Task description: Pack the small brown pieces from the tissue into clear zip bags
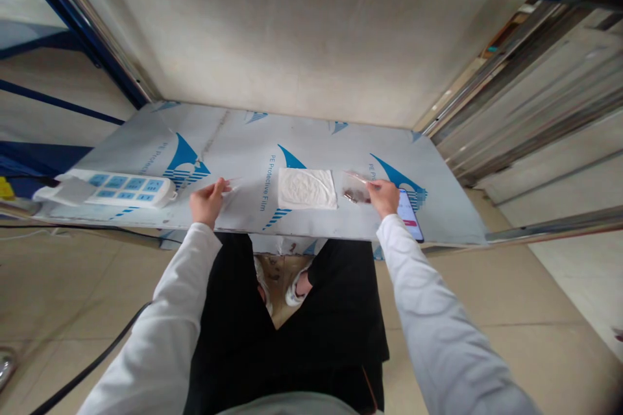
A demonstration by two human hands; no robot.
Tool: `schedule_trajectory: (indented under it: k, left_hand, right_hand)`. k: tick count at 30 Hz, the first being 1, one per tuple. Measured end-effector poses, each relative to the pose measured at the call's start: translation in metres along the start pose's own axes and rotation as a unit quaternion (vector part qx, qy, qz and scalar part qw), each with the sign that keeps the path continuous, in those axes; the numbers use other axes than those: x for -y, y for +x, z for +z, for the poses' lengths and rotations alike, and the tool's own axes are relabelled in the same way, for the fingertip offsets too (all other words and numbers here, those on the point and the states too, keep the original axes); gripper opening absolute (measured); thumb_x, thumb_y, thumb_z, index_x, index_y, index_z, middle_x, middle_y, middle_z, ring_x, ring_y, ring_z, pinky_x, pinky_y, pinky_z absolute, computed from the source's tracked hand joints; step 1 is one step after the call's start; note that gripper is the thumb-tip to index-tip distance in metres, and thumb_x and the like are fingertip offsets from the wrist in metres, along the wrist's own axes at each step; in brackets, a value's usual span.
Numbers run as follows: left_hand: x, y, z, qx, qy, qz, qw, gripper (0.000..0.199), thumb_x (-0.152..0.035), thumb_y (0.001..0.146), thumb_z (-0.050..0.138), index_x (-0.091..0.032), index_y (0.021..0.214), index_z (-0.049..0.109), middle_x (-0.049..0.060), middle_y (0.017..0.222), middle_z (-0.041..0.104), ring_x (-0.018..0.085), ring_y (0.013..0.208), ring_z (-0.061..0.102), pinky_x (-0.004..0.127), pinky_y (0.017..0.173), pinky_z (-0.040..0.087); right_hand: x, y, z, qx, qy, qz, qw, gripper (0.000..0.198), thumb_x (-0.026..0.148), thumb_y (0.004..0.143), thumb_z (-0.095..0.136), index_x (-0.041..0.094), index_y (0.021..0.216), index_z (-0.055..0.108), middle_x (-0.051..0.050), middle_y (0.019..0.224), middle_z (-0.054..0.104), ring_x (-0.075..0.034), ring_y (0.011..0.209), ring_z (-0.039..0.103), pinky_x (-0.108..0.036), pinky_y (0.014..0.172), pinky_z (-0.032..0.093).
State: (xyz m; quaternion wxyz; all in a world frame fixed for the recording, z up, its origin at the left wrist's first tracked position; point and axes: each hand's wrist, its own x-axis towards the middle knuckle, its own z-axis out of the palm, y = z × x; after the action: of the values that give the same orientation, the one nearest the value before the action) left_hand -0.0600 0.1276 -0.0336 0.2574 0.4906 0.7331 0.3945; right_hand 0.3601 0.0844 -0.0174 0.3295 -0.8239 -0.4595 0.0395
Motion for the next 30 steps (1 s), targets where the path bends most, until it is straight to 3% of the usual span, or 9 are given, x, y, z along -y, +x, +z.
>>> schedule_trajectory:
  k: [4,6,8,10,13,15,19,24,30]
  left_hand:
    - [-0.006,0.002,0.000,-0.070,0.088,0.012,0.994,0.057,-0.047,0.070,0.069,-0.009,0.111,0.063,0.026,0.124,0.057,0.045,0.120,0.046,0.061,0.096,0.033]
    - [-0.018,-0.008,-0.002,-0.121,0.137,0.076,0.980,0.072,-0.044,0.067,0.072,-0.011,0.128,0.052,0.026,0.138,0.044,0.044,0.127,0.039,0.060,0.100,0.029]
    - [-0.037,-0.028,-0.006,-0.146,0.144,0.159,0.966,0.058,-0.040,0.075,0.065,-0.014,0.126,0.054,0.022,0.132,0.051,0.035,0.116,0.051,0.050,0.098,0.036]
    - [-0.061,-0.058,-0.009,-0.104,0.065,0.161,0.979,0.032,-0.041,0.084,0.054,-0.015,0.099,0.067,0.010,0.091,0.067,0.021,0.076,0.063,0.036,0.081,0.047]
    - [-0.094,-0.117,-0.012,0.021,-0.097,0.079,0.992,0.052,-0.051,0.091,0.038,-0.017,0.057,0.059,-0.001,0.041,0.045,0.012,0.041,0.048,0.025,0.051,0.041]
    - [-0.107,-0.154,-0.013,0.148,-0.198,0.052,0.967,0.054,-0.053,0.091,0.040,-0.018,0.052,0.053,-0.003,0.040,0.043,0.009,0.040,0.043,0.022,0.045,0.035]
    - [-0.100,-0.203,-0.017,0.345,-0.291,-0.017,0.892,0.031,-0.047,0.078,0.066,-0.016,0.079,0.063,-0.001,0.063,0.061,0.009,0.049,0.049,0.020,0.047,0.039]
    - [-0.064,-0.222,-0.029,0.380,-0.329,-0.082,0.861,0.029,-0.042,0.079,0.067,-0.013,0.080,0.064,0.005,0.073,0.067,0.013,0.065,0.060,0.023,0.062,0.048]
    - [-0.052,-0.229,-0.038,0.396,-0.290,-0.038,0.870,0.023,-0.037,0.083,0.062,-0.015,0.084,0.067,0.008,0.080,0.071,0.017,0.074,0.064,0.026,0.071,0.050]
  right_hand:
    - [0.006,-0.010,-0.008,-0.031,0.033,-0.016,0.999,0.028,0.037,0.075,0.058,0.014,0.079,0.074,-0.014,0.088,0.075,-0.028,0.082,0.067,-0.039,0.081,0.048]
    - [0.015,-0.019,-0.019,-0.045,0.055,-0.031,0.997,0.030,0.039,0.077,0.057,0.014,0.082,0.074,-0.012,0.089,0.075,-0.025,0.079,0.068,-0.036,0.079,0.049]
    - [0.029,-0.034,-0.033,-0.057,0.091,-0.053,0.993,0.031,0.041,0.078,0.058,0.014,0.083,0.074,-0.011,0.086,0.075,-0.023,0.076,0.068,-0.033,0.075,0.049]
    - [0.048,-0.058,-0.049,-0.066,0.134,-0.073,0.986,0.030,0.043,0.078,0.062,0.016,0.081,0.074,-0.009,0.081,0.075,-0.022,0.073,0.067,-0.032,0.068,0.049]
    - [0.079,-0.109,-0.071,-0.043,0.184,-0.106,0.976,0.021,0.039,0.080,0.065,0.019,0.079,0.072,-0.006,0.079,0.073,-0.020,0.071,0.065,-0.031,0.065,0.048]
    - [0.095,-0.149,-0.081,-0.005,0.217,-0.142,0.966,0.012,0.031,0.082,0.065,0.021,0.077,0.069,-0.005,0.082,0.071,-0.019,0.076,0.065,-0.032,0.072,0.050]
    - [0.106,-0.217,-0.087,0.088,0.263,-0.161,0.947,0.009,0.019,0.084,0.063,0.023,0.077,0.065,-0.004,0.085,0.068,-0.018,0.079,0.065,-0.032,0.074,0.052]
    - [0.101,-0.254,-0.082,0.195,0.333,-0.088,0.918,0.002,0.021,0.082,0.067,0.022,0.083,0.067,-0.005,0.086,0.069,-0.019,0.078,0.067,-0.030,0.070,0.055]
    - [0.099,-0.253,-0.079,0.293,0.372,0.043,0.880,0.015,0.034,0.082,0.067,0.019,0.083,0.067,-0.005,0.079,0.072,-0.019,0.072,0.069,-0.027,0.065,0.056]
